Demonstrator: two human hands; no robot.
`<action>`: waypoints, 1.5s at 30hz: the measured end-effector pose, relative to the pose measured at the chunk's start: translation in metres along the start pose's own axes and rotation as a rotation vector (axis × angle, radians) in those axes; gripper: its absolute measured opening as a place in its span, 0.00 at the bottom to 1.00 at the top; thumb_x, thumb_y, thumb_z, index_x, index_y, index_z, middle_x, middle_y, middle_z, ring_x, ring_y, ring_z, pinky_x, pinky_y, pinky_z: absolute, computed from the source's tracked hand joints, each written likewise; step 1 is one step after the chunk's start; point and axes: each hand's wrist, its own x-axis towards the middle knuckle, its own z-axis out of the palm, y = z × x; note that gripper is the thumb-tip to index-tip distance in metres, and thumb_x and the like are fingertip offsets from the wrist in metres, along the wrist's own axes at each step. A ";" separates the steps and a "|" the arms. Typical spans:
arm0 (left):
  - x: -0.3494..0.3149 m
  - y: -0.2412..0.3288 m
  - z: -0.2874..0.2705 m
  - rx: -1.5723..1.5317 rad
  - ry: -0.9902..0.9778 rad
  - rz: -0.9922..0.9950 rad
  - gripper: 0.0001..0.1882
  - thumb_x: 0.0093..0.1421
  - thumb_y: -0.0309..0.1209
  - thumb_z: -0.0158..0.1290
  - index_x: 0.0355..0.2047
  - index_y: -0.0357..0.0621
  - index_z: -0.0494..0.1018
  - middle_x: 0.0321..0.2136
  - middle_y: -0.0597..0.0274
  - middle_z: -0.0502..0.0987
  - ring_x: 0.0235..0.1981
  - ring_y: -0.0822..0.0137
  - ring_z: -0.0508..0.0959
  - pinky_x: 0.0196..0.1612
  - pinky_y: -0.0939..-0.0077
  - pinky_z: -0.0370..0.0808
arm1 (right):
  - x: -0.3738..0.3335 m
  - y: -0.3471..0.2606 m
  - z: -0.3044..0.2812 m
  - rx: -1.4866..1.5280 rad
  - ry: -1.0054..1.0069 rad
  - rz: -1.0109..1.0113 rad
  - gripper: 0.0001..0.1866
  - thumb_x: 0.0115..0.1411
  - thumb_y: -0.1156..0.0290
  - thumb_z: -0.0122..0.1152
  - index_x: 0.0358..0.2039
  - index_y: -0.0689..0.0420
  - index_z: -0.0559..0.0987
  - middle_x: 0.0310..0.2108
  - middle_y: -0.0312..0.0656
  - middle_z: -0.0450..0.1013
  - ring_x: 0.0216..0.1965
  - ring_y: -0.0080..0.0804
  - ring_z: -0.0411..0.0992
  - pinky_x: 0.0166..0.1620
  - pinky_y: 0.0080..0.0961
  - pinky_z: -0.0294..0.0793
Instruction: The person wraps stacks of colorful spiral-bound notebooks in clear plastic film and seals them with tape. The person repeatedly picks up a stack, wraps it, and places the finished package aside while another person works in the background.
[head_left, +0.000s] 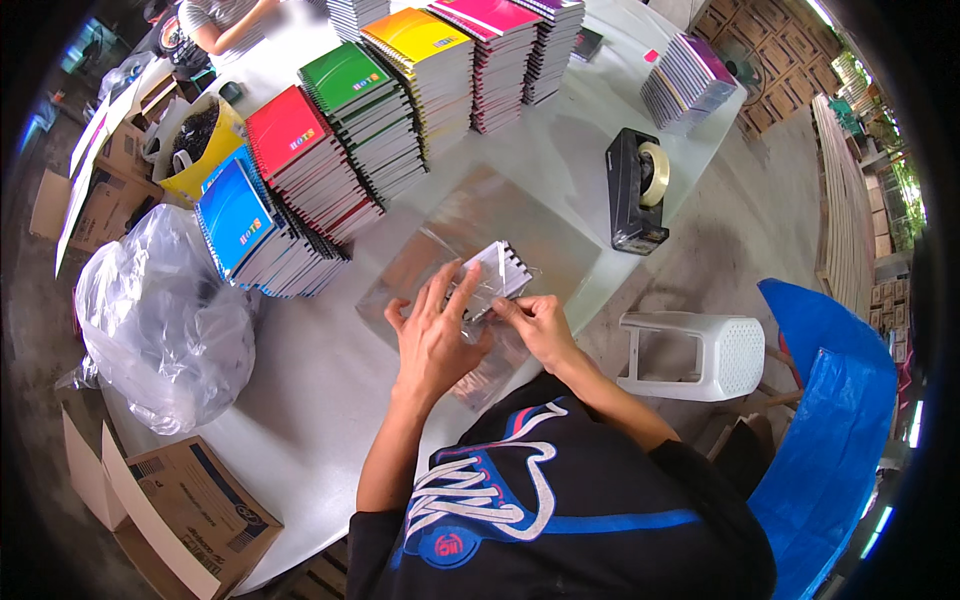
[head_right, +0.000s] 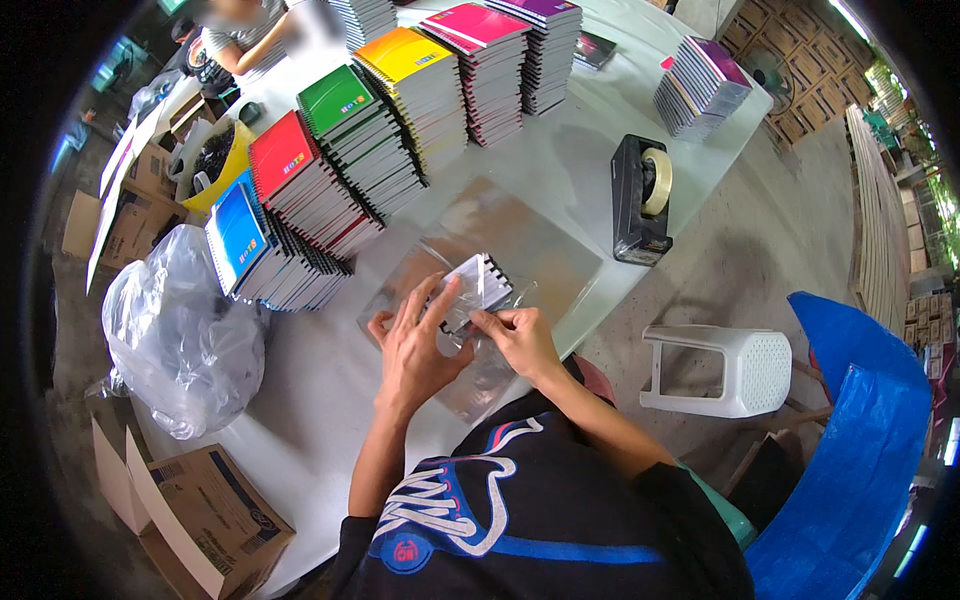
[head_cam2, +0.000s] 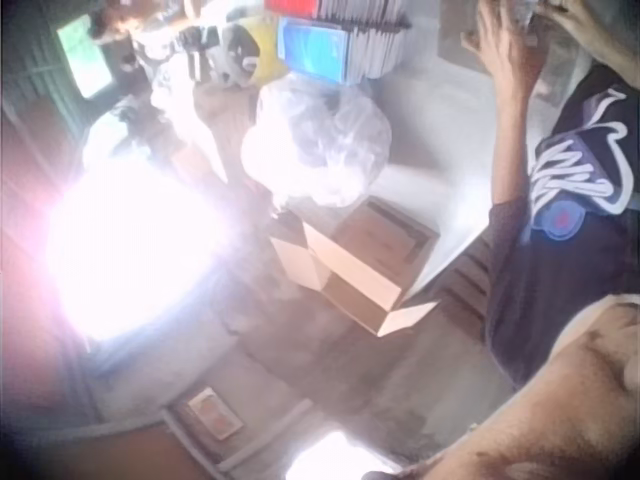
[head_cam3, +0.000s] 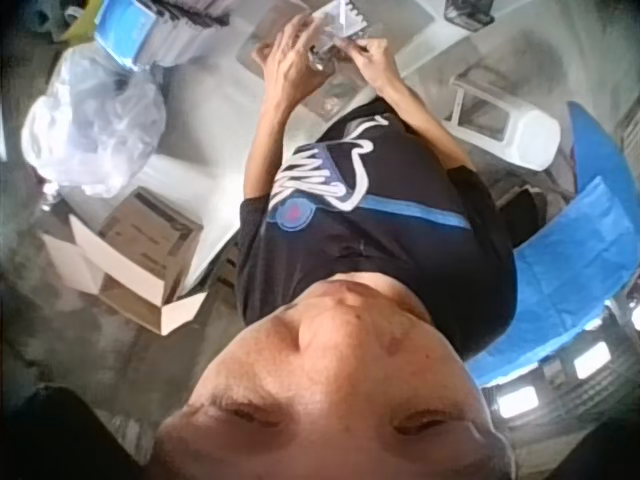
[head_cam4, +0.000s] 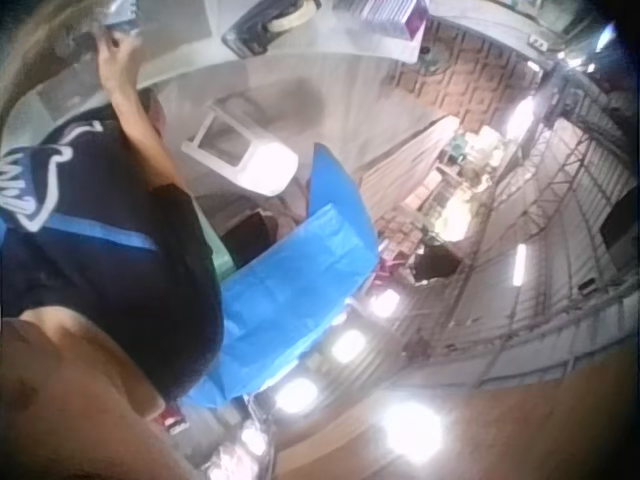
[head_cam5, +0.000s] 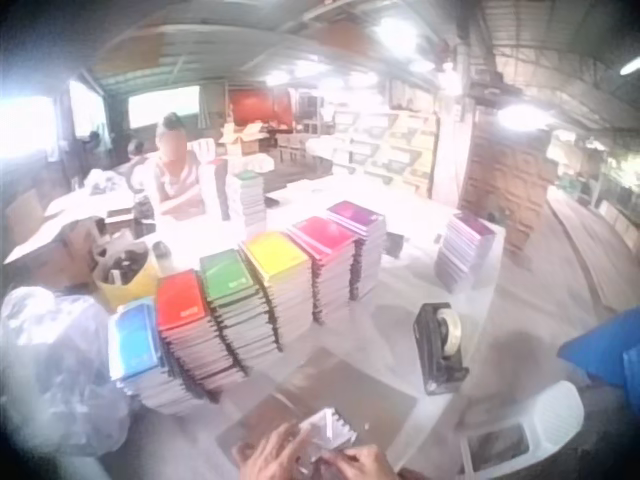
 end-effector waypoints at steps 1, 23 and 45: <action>0.004 0.005 -0.006 -0.027 -0.009 -0.016 0.33 0.40 0.39 0.61 0.50 0.55 0.71 0.51 0.62 0.68 0.55 0.63 0.67 0.49 0.47 0.53 | 0.002 -0.001 -0.001 0.028 -0.022 0.013 0.19 0.57 0.56 0.61 0.26 0.62 0.83 0.15 0.34 0.72 0.20 0.13 0.62 0.23 0.19 0.61; 0.004 0.008 0.049 0.446 0.317 -0.023 0.30 0.50 0.48 0.58 0.52 0.52 0.66 0.55 0.68 0.68 0.63 0.59 0.57 0.55 0.54 0.40 | -0.044 0.061 -0.069 1.712 -0.571 1.001 0.29 0.57 0.74 0.37 0.62 0.61 0.55 0.08 0.28 0.54 0.08 0.17 0.46 0.39 0.27 0.66; 0.067 0.044 0.014 0.247 -0.180 -0.232 0.57 0.35 0.38 0.66 0.64 0.56 0.46 0.37 0.52 0.75 0.40 0.51 0.75 0.45 0.56 0.66 | -0.001 0.030 -0.051 0.578 -1.180 0.748 0.32 0.54 0.71 0.59 0.59 0.51 0.60 0.40 0.38 0.69 0.39 0.22 0.70 0.36 0.20 0.71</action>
